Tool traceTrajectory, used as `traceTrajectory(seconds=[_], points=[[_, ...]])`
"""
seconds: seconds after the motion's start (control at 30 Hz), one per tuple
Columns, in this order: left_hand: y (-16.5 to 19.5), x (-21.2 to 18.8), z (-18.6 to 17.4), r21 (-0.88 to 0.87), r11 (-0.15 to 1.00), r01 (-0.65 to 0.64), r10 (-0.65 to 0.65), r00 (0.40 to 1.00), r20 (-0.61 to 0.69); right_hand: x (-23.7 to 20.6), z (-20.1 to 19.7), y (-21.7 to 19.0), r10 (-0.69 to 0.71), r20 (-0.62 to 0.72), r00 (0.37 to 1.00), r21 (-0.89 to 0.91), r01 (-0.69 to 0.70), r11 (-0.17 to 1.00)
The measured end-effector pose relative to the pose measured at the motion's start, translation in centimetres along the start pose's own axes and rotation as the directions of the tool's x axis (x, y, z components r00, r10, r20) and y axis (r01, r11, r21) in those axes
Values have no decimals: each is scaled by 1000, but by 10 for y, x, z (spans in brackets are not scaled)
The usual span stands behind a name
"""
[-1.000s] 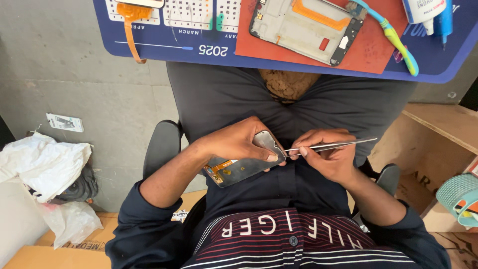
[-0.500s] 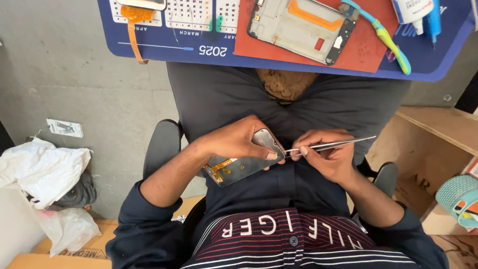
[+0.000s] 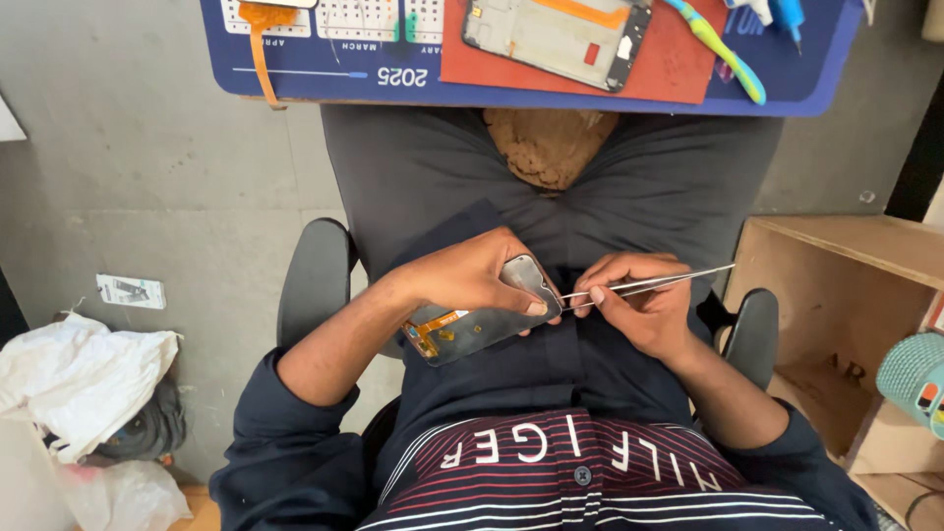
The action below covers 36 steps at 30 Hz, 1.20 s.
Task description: The person cleans a smartphone screen assembly using a white cloth, then uses tweezers and a small brush to remove residue from the edges and surface. The person handles the screen assembly and tools throughout the clip.
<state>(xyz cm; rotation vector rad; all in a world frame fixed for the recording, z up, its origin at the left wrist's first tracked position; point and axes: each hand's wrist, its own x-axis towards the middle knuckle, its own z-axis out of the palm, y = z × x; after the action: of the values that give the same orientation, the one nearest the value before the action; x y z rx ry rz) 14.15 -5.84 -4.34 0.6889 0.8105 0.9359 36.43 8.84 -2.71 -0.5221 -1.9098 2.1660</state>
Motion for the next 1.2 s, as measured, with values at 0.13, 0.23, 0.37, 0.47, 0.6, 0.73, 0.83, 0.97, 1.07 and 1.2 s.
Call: traceTrajectory(seconds=[0.13,0.23,0.37,0.47,0.6,0.73,0.83,0.97,1.07,1.2], points=[[0,0,11,11,1000,23,-23,1000,4,-16,2,3,18,-31,999,12,-18,1000],[2,0,17,37,999,24,-24,1000,-1,-26,2,7,14,-66,998,24,-13,1000],[5,1,23,49,998,45,-46,999,12,-34,-2,10,8,-27,1000,0,-8,1000],[7,2,25,51,998,44,-45,999,11,-37,-3,12,33,-53,998,52,-31,998],[6,5,27,35,997,73,-73,997,-2,-38,-5,14,75,-80,994,83,-69,994],[4,7,24,2,996,88,-88,996,10,-37,-9,16,58,-22,998,44,-57,997],[3,8,21,-15,995,96,-96,995,6,-35,-10,18,95,-41,995,101,-91,991],[2,10,19,8,995,104,-104,994,15,-34,-11,20,118,-20,993,123,-114,986],[1,11,17,-21,994,103,-102,994,24,-34,-12,22,110,-24,994,125,-106,986],[0,11,17,-13,995,102,-102,995,17,-35,-12,22,150,-26,988,96,-147,984]])
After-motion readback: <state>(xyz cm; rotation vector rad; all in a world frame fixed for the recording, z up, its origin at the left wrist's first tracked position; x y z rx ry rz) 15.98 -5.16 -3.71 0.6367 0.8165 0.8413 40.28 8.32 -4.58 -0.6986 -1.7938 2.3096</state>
